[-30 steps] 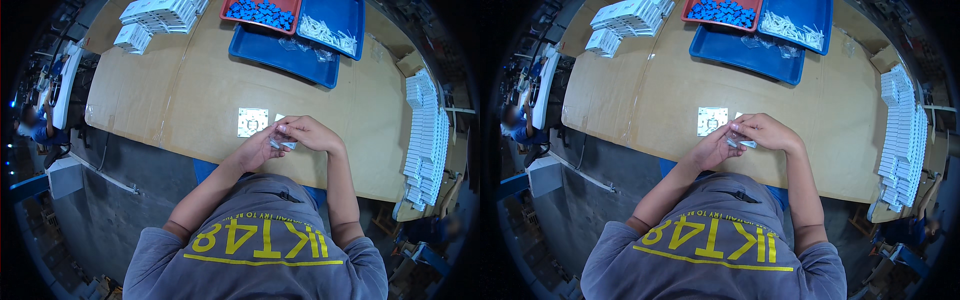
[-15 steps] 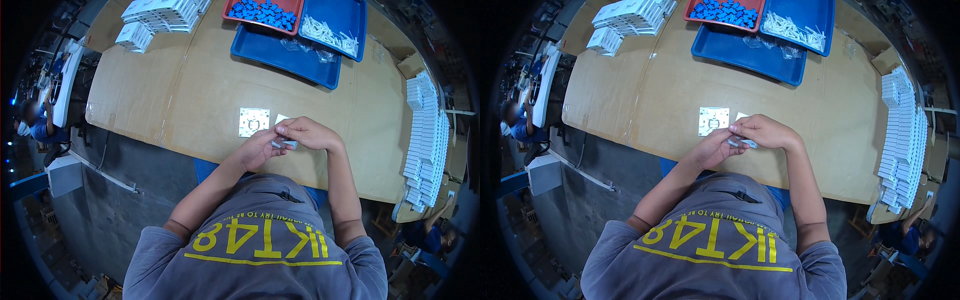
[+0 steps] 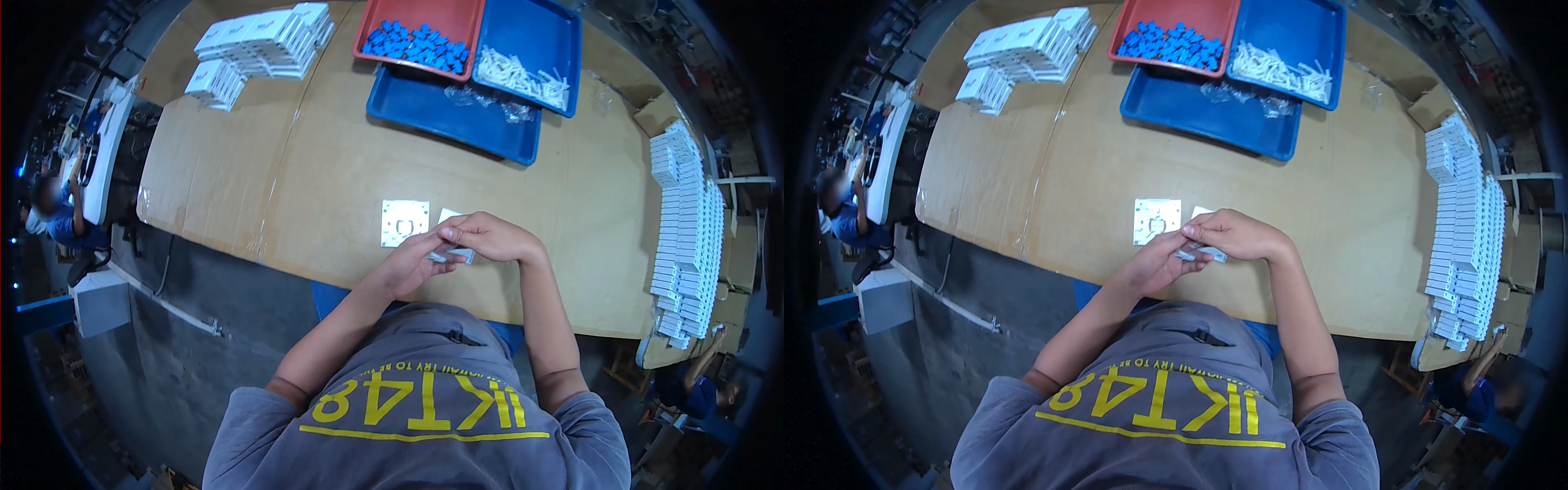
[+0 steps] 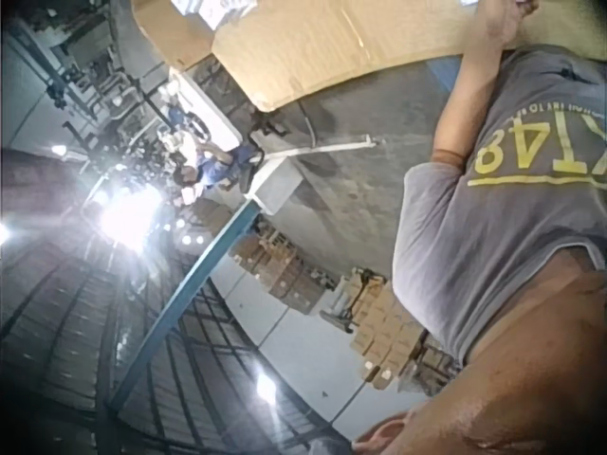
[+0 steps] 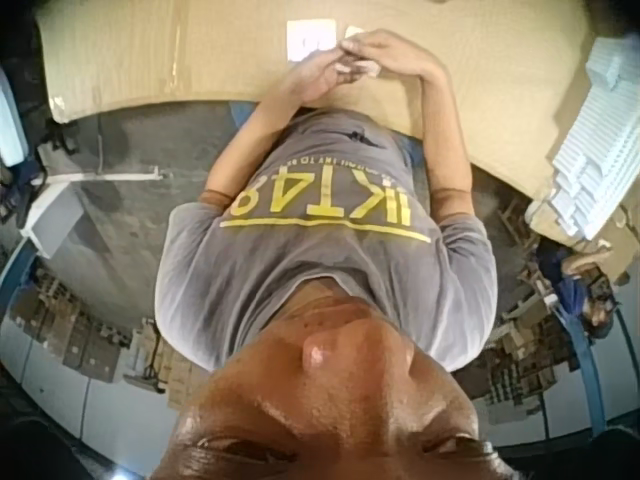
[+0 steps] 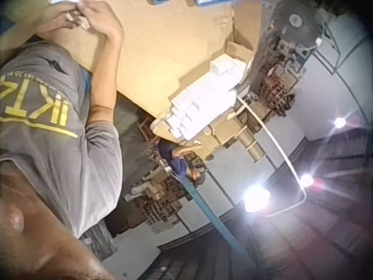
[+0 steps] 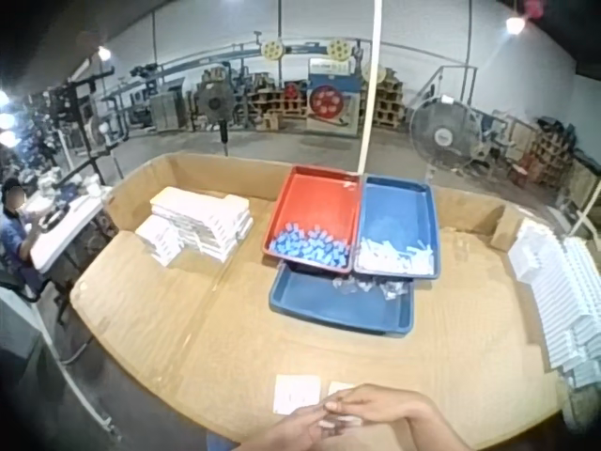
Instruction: Assembling small parts and placing them into individual white cardboard boxes.
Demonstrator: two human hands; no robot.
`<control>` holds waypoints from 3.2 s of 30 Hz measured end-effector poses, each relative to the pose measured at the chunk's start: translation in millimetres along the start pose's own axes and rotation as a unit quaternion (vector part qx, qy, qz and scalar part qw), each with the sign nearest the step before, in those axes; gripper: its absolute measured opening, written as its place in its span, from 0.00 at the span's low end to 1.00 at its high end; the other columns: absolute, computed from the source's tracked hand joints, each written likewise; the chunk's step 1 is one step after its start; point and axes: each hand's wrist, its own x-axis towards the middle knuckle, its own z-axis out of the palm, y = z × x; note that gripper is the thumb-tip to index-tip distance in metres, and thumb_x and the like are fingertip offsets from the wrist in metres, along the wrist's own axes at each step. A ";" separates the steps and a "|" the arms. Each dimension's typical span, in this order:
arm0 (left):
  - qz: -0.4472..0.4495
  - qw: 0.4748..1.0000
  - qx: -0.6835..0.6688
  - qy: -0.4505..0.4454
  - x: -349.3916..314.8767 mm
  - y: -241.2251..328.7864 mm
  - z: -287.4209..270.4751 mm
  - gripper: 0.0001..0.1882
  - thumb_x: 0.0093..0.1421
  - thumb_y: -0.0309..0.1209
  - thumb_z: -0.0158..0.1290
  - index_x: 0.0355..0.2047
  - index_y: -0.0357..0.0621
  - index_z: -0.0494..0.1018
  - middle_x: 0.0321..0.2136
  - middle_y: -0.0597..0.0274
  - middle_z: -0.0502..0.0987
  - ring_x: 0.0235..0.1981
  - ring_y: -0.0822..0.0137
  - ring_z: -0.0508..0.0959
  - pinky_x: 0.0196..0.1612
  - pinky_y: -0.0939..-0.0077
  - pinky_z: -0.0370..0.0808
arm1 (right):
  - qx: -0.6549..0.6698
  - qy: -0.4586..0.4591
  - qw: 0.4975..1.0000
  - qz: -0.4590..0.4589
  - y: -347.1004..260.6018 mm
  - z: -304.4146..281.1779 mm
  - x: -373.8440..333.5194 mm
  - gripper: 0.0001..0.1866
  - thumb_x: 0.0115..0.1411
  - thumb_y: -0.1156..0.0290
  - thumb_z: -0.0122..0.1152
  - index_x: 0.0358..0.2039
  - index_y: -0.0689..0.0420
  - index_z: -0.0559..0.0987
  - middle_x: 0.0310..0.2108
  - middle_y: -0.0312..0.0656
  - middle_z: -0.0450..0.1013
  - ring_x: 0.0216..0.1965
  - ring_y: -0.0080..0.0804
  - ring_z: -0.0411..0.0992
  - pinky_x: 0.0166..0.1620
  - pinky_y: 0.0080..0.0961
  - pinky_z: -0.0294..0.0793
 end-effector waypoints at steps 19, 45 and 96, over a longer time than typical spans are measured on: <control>-0.039 0.997 0.056 -0.048 -17.5 -4.8 -1.7 0.26 0.81 0.45 0.35 0.68 0.42 0.67 0.53 0.55 0.80 0.46 0.69 0.80 0.51 0.71 0.78 | -0.378 0.539 0.750 -0.064 9.7 -212.9 23.8 0.12 0.65 0.72 0.63 0.48 0.55 0.86 0.43 0.48 0.81 0.47 0.48 0.78 0.52 0.42 0.77; -0.043 0.996 0.065 -0.048 -17.7 -7.5 -10.6 0.29 0.81 0.47 0.34 0.69 0.39 0.64 0.54 0.54 0.80 0.48 0.66 0.81 0.54 0.69 0.79 | -0.350 0.464 0.813 0.002 6.9 -242.0 40.0 0.11 0.62 0.65 0.67 0.39 0.58 0.87 0.36 0.51 0.83 0.40 0.50 0.81 0.47 0.41 0.79; -0.042 0.999 0.002 -0.009 -1.5 6.4 5.6 0.25 0.81 0.46 0.34 0.64 0.43 0.69 0.55 0.55 0.81 0.44 0.68 0.81 0.51 0.69 0.79 | -0.064 0.319 0.943 -0.070 -8.7 21.8 -40.8 0.08 0.61 0.77 0.71 0.42 0.59 0.87 0.27 0.33 0.75 0.26 0.16 0.64 0.30 0.19 0.63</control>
